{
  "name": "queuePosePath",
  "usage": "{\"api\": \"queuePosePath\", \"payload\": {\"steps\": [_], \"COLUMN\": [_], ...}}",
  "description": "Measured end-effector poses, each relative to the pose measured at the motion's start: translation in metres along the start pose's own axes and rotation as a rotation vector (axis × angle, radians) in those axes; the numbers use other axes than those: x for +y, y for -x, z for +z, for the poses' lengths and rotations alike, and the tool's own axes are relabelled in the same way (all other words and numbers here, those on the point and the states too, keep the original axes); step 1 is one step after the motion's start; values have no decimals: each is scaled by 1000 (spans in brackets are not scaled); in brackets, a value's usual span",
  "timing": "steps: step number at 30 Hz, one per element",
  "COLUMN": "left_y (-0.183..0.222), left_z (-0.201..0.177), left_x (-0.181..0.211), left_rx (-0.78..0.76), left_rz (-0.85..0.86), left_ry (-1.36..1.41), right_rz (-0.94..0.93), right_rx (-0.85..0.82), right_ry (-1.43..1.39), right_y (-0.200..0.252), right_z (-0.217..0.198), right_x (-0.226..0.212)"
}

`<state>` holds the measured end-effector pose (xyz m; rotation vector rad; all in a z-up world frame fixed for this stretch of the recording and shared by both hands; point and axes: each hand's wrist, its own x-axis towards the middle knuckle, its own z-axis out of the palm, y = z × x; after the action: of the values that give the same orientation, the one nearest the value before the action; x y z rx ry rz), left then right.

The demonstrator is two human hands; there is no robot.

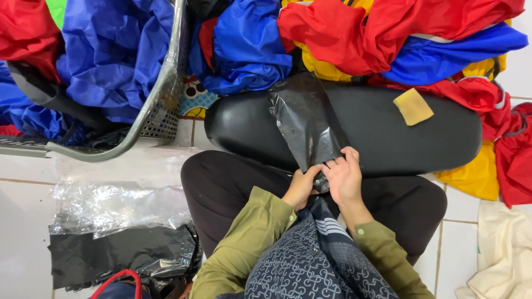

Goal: Cleaning black fabric covers with a foam block and then placing them into individual plastic bags.

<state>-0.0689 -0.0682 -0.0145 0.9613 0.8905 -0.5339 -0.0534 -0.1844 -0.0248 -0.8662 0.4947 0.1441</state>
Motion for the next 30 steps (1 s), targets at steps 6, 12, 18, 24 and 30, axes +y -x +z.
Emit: {"api": "queuePosePath", "payload": {"steps": [6,12,18,24,30], "left_y": [2,82,72,21,-2], "left_z": [-15,-35,-91,-75,-77], "left_x": [-6,37,83,87,86], "left_rx": [-80,-64,340,59,53], "left_rz": [-19,213,1443,1789,1793], "left_ry": [-42,-164,-1496,-1653,-1585], "right_rz": [-75,-41,-683,-1028,-1009], "right_rx": [-160,-111,-46,-423,-402], "right_ry": [-68,437,1315,1644,1610], "right_y": [0,12,-13,-46,-58], "right_z": [43,16,-17,-24,-56], "right_x": [-19,-51,-102,-75,-78]}}
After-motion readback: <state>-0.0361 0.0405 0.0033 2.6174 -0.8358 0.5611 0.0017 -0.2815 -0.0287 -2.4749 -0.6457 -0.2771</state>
